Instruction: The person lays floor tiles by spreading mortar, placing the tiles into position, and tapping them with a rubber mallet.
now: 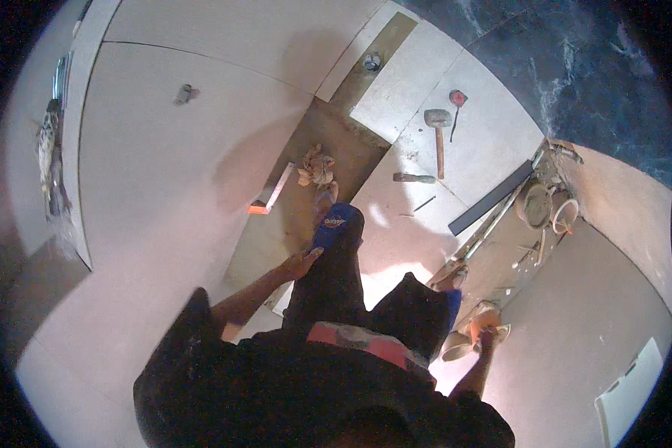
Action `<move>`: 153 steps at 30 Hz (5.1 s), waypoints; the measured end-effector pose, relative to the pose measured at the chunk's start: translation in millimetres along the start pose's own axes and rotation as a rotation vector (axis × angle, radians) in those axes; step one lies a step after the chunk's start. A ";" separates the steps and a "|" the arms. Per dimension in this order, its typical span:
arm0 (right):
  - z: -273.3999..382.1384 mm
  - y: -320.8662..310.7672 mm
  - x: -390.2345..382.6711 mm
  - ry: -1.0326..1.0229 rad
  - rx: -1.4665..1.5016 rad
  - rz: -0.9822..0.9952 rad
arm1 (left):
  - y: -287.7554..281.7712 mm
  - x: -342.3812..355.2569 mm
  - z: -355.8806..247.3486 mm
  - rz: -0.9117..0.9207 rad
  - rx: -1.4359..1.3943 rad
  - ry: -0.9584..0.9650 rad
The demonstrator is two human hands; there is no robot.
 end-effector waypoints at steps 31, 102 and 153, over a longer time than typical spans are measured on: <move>411.8 597.7 117.0 -0.406 -0.005 0.481 | -195.8 32.5 -71.4 0.138 0.646 -0.279; 327.3 710.9 231.1 -0.177 0.361 0.775 | -422.2 980.9 -242.9 0.060 1.960 0.253; 360.2 600.0 238.5 -0.396 0.609 0.067 | -410.2 617.8 -317.4 0.167 1.083 0.589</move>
Point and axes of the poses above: each hand's wrist, its own x-axis towards the middle knuckle, its own y-axis out of the palm, z = x × y, the point moved 3 cm from there along x, towards the middle knuckle, and after that the axes turned 13 degrees about x, right-handed, at the moved point
